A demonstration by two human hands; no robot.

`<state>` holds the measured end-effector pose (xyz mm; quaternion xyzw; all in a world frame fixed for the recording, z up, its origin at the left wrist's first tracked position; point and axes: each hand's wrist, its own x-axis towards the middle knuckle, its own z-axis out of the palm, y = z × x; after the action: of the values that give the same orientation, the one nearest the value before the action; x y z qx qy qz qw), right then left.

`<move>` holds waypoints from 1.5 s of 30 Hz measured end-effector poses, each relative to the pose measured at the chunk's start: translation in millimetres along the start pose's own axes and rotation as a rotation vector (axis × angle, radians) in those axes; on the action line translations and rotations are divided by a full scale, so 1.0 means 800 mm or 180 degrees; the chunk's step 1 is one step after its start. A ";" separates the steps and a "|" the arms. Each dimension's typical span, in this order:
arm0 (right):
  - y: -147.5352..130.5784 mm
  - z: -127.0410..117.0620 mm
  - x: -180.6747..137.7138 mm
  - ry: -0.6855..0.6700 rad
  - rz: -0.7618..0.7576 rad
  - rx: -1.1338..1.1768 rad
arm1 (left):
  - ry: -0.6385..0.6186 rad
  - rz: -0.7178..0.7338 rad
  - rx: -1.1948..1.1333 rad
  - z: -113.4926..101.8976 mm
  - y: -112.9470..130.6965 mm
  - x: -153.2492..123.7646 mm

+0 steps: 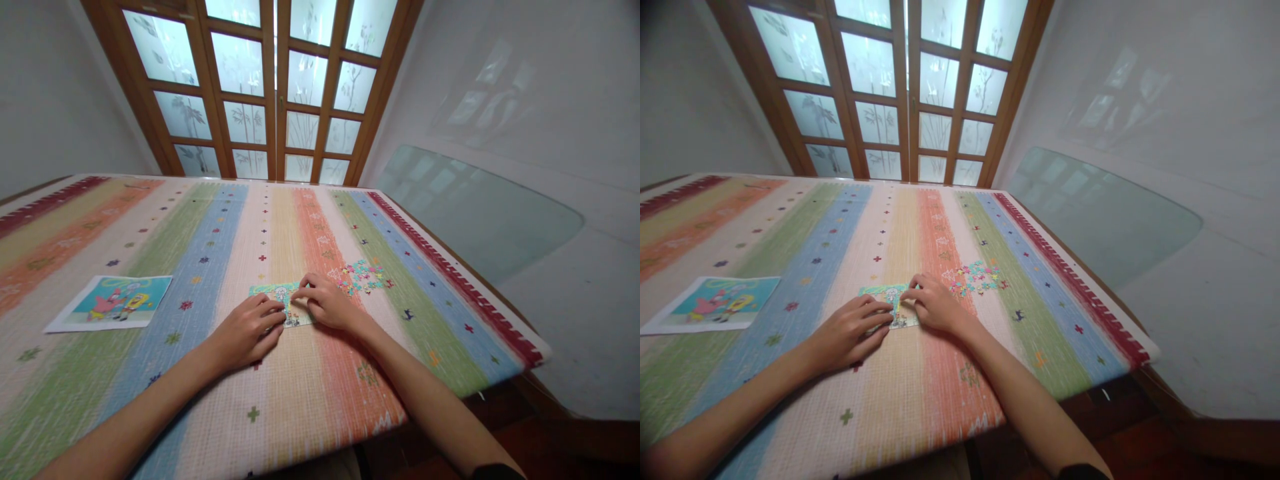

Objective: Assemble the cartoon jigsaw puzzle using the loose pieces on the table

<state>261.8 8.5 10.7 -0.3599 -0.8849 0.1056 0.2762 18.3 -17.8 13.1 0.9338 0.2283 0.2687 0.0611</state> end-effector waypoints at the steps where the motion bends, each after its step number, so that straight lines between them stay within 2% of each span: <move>1: 0.006 -0.008 0.000 0.0061 0.0072 -0.0037 | -0.0006 0.0004 -0.0003 0.000 0.000 0.000; 5: 0.042 -0.054 -0.012 0.0264 0.0264 -0.0341 | 0.0005 0.0037 -0.0018 0.000 -0.001 -0.001; 8: 0.067 -0.097 -0.032 0.0219 0.0630 -0.0582 | 0.0025 0.0054 -0.0002 0.001 -0.003 -0.001; 12: 0.087 -0.141 -0.062 -0.0248 0.1222 -0.0664 | 0.0039 0.0071 0.0029 0.003 -0.004 -0.002; 15: 0.094 -0.157 -0.077 -0.0604 0.1527 -0.0564 | 0.0039 0.0058 0.0038 0.004 -0.005 -0.003; 19: 0.101 -0.162 -0.086 -0.1019 0.1929 -0.0374 | 0.0019 0.0018 0.0032 0.004 -0.004 -0.004; 22: 0.102 -0.161 -0.086 -0.1146 0.2103 -0.0356 | 0.0032 0.0014 0.0053 0.004 -0.003 -0.004; 28: 0.096 -0.158 -0.082 -0.1068 0.2124 -0.0336 | 0.0035 -0.0003 0.0040 0.003 -0.003 -0.004; 38: 0.097 -0.150 -0.077 -0.1249 0.1979 -0.0156 | -0.0006 0.0005 0.0041 0.003 -0.004 -0.005; 45: 0.097 -0.143 -0.076 -0.1032 0.1952 0.0239 | -0.0013 0.0024 0.0047 0.004 -0.005 -0.005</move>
<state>407.4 20.7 49.9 -0.5772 -0.7634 0.2719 0.1004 15.4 -16.3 7.1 0.9356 0.2266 0.2653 0.0536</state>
